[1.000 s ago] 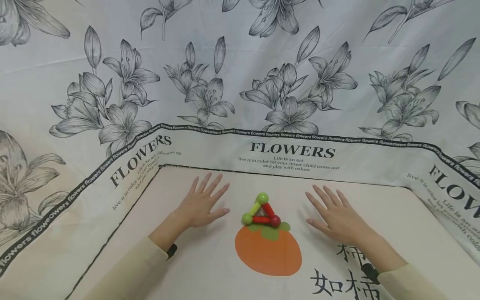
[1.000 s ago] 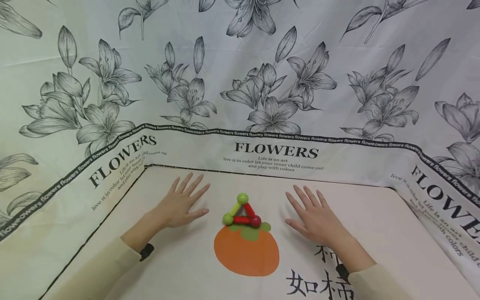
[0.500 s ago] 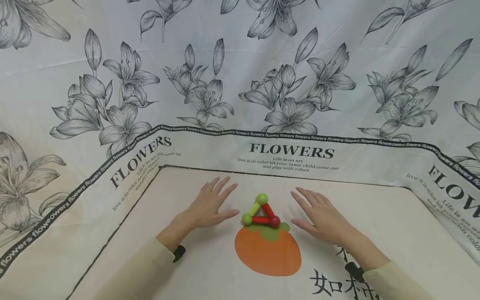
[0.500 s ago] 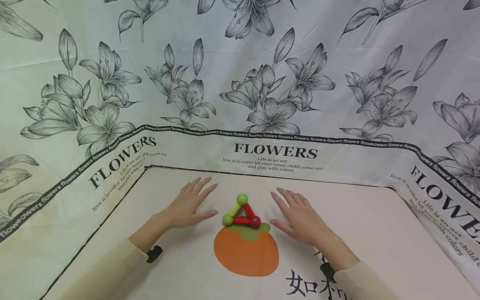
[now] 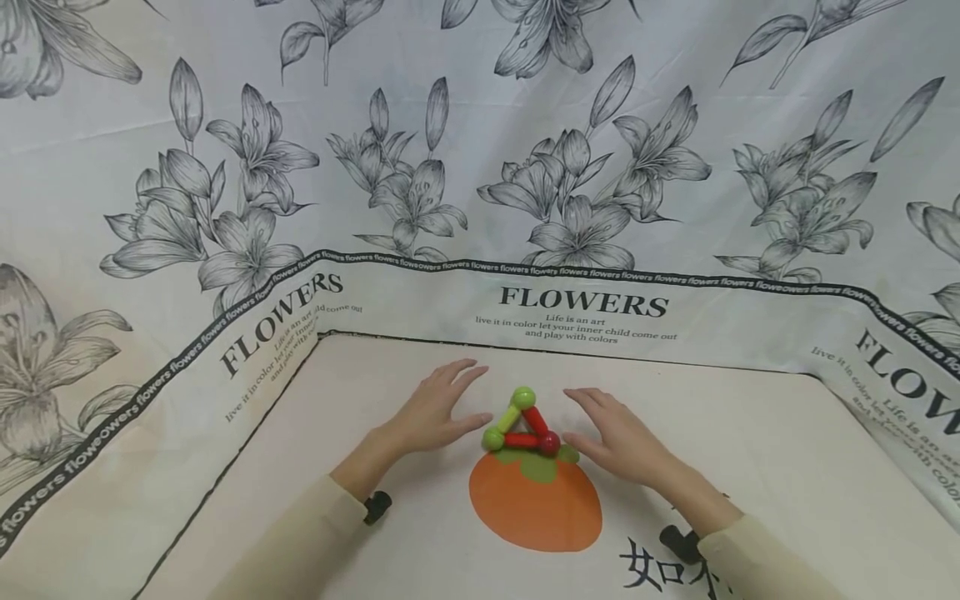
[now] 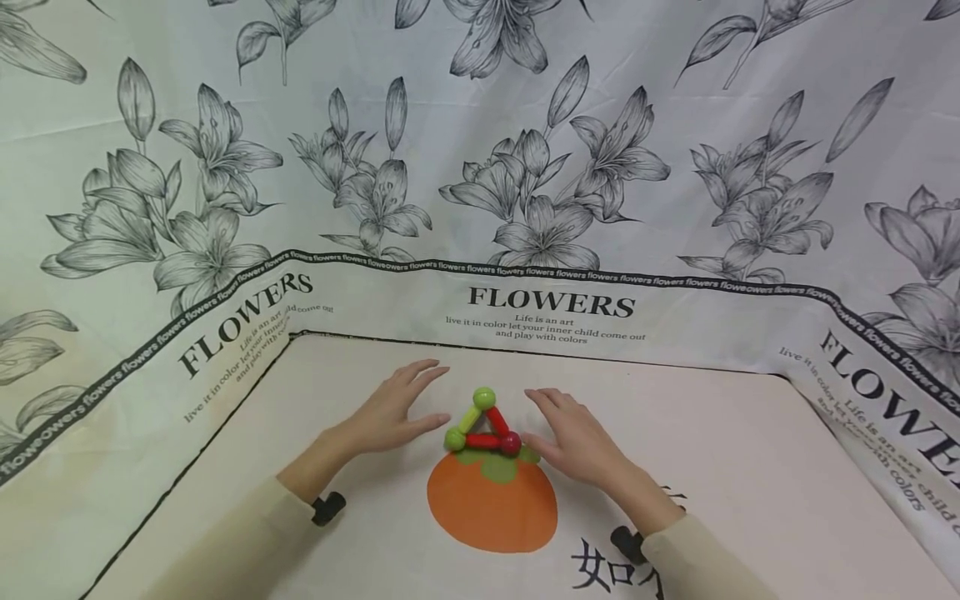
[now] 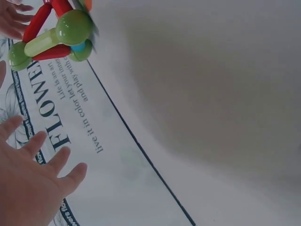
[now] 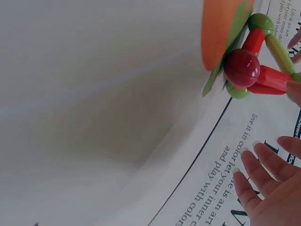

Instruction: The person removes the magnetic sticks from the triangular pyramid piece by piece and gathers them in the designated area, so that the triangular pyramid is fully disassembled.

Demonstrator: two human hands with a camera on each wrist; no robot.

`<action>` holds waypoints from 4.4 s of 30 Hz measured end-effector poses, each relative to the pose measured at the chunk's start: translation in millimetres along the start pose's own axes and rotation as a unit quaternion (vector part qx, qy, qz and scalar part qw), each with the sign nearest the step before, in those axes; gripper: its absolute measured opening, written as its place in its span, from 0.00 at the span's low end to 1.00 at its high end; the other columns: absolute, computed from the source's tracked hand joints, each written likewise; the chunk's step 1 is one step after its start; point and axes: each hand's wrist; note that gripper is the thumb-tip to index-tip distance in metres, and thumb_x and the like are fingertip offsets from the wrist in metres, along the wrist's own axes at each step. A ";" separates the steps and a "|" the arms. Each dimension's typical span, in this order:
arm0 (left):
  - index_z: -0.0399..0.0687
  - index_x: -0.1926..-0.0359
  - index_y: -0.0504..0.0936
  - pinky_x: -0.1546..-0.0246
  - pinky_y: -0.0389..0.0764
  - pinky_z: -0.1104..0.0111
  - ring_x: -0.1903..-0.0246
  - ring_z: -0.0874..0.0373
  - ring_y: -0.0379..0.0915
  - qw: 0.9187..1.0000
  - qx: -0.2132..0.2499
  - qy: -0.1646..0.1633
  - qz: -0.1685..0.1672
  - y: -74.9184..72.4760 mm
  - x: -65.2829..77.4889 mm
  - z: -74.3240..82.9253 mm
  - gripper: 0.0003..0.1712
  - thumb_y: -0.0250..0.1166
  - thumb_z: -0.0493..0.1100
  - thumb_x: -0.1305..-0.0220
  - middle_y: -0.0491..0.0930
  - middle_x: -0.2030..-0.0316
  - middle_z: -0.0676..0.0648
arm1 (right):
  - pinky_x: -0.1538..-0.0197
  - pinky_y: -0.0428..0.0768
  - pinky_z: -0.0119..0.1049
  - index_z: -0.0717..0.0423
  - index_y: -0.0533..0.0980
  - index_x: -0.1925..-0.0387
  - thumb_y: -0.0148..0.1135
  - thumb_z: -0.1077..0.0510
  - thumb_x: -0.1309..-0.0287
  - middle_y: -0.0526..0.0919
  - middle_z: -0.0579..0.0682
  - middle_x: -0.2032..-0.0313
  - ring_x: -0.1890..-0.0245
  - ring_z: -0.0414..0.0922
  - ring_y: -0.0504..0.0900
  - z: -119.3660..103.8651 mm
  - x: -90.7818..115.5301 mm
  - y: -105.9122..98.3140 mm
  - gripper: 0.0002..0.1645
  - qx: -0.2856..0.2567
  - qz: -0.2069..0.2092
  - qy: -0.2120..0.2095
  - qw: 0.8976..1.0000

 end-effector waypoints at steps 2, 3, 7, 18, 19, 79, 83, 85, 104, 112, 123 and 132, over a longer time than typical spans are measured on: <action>0.59 0.23 0.62 0.30 0.64 0.46 0.27 0.49 0.59 1.000 0.016 -0.004 -0.001 0.9 -3.5 2.3 0.42 0.62 0.65 0.31 0.61 0.25 0.49 | 0.40 0.77 0.59 0.60 0.68 0.30 0.68 0.52 0.35 0.76 0.60 0.37 0.40 0.59 0.78 -2.4 -2.5 1.4 0.36 -0.036 -0.005 0.010 0.999; 0.58 0.23 0.63 0.31 0.66 0.47 0.29 0.49 0.61 1.000 0.026 -0.005 -0.001 1.5 -5.2 3.6 0.41 0.63 0.64 0.31 0.63 0.26 0.49 | 0.41 0.78 0.58 0.61 0.69 0.31 0.68 0.54 0.35 0.77 0.60 0.38 0.42 0.59 0.79 -3.5 -3.8 2.2 0.35 -0.053 -0.008 0.014 0.998; 0.57 0.26 0.66 0.33 0.71 0.52 0.33 0.52 0.66 0.997 0.071 -0.011 -0.005 4.7 -10.2 8.1 0.37 0.64 0.61 0.30 0.68 0.31 0.50 | 0.45 0.80 0.56 0.63 0.71 0.34 0.68 0.56 0.35 0.80 0.61 0.41 0.46 0.57 0.80 -5.8 -9.4 6.8 0.31 -0.102 -0.016 0.027 0.994; 0.47 0.31 0.72 0.41 0.77 0.50 0.43 0.45 0.75 0.981 0.191 0.026 -0.016 15.9 -23.3 16.0 0.28 0.65 0.47 0.28 0.75 0.39 0.41 | 0.55 0.81 0.42 0.65 0.77 0.41 0.69 0.58 0.36 0.85 0.54 0.54 0.59 0.46 0.80 -9.8 -23.0 17.4 0.25 -0.135 -0.017 0.036 0.990; 0.46 0.32 0.72 0.42 0.78 0.52 0.44 0.47 0.76 0.981 0.191 0.029 -0.016 16.4 -24.4 17.6 0.28 0.65 0.46 0.28 0.75 0.39 0.41 | 0.56 0.81 0.40 0.65 0.78 0.43 0.69 0.58 0.36 0.85 0.53 0.55 0.60 0.45 0.80 -9.9 -24.2 18.7 0.23 -0.135 -0.015 0.034 0.990; 0.45 0.43 0.81 0.49 0.82 0.65 0.54 0.57 0.80 0.978 0.196 -0.071 -0.020 11.3 -15.5 -10.3 0.16 0.63 0.47 0.26 0.83 0.56 0.51 | 0.58 0.84 0.33 0.54 0.84 0.64 0.74 0.60 0.41 0.86 0.42 0.68 0.66 0.41 0.84 10.6 -13.7 8.8 0.06 -0.142 -0.001 0.068 0.987; 0.46 0.45 0.82 0.53 0.82 0.67 0.58 0.59 0.78 0.978 0.188 -0.075 -0.043 8.4 -8.4 -14.3 0.15 0.65 0.46 0.27 0.82 0.58 0.53 | 0.54 0.86 0.38 0.55 0.84 0.63 0.74 0.60 0.42 0.87 0.44 0.67 0.62 0.44 0.87 18.8 -9.0 3.2 0.06 -0.157 -0.018 0.083 0.984; 0.46 0.45 0.82 0.53 0.81 0.67 0.59 0.59 0.77 0.978 0.188 -0.077 -0.055 7.1 -5.1 -15.4 0.15 0.66 0.46 0.28 0.82 0.59 0.53 | 0.54 0.86 0.40 0.56 0.84 0.62 0.74 0.60 0.42 0.86 0.45 0.66 0.62 0.45 0.88 21.5 -7.2 0.1 0.07 -0.165 -0.027 0.084 0.982; 0.44 0.50 0.85 0.57 0.82 0.69 0.60 0.58 0.77 0.977 0.157 -0.057 -0.135 7.8 11.3 -12.9 0.14 0.71 0.44 0.33 0.83 0.60 0.52 | 0.58 0.82 0.35 0.57 0.87 0.58 0.73 0.62 0.43 0.86 0.43 0.66 0.64 0.42 0.81 37.6 2.7 -8.3 0.10 -0.108 -0.082 0.051 0.989; 0.45 0.50 0.85 0.54 0.82 0.66 0.58 0.58 0.78 0.976 0.156 -0.057 -0.144 12.0 12.2 -12.4 0.13 0.71 0.41 0.34 0.83 0.58 0.52 | 0.60 0.82 0.35 0.58 0.87 0.61 0.75 0.64 0.45 0.87 0.45 0.66 0.64 0.43 0.80 37.3 4.7 -2.8 0.09 -0.083 -0.100 0.056 0.990; 0.46 0.51 0.85 0.53 0.82 0.66 0.58 0.58 0.78 0.975 0.159 -0.062 -0.141 11.9 9.4 -13.1 0.11 0.71 0.41 0.34 0.83 0.59 0.52 | 0.59 0.83 0.37 0.59 0.87 0.61 0.74 0.64 0.45 0.86 0.46 0.66 0.64 0.44 0.80 35.3 2.4 -2.4 0.08 -0.074 -0.107 0.059 0.990; 0.45 0.49 0.84 0.51 0.82 0.64 0.56 0.56 0.78 0.969 0.174 -0.083 -0.155 9.5 10.5 -10.7 0.13 0.71 0.42 0.33 0.83 0.56 0.50 | 0.52 0.83 0.48 0.63 0.83 0.52 0.72 0.55 0.40 0.86 0.52 0.58 0.55 0.51 0.81 15.6 -15.7 -6.9 0.19 -0.084 -0.115 0.041 0.989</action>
Point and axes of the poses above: each hand's wrist, its own x-axis away from the middle knuckle, its own y-axis out of the palm, z = x × y
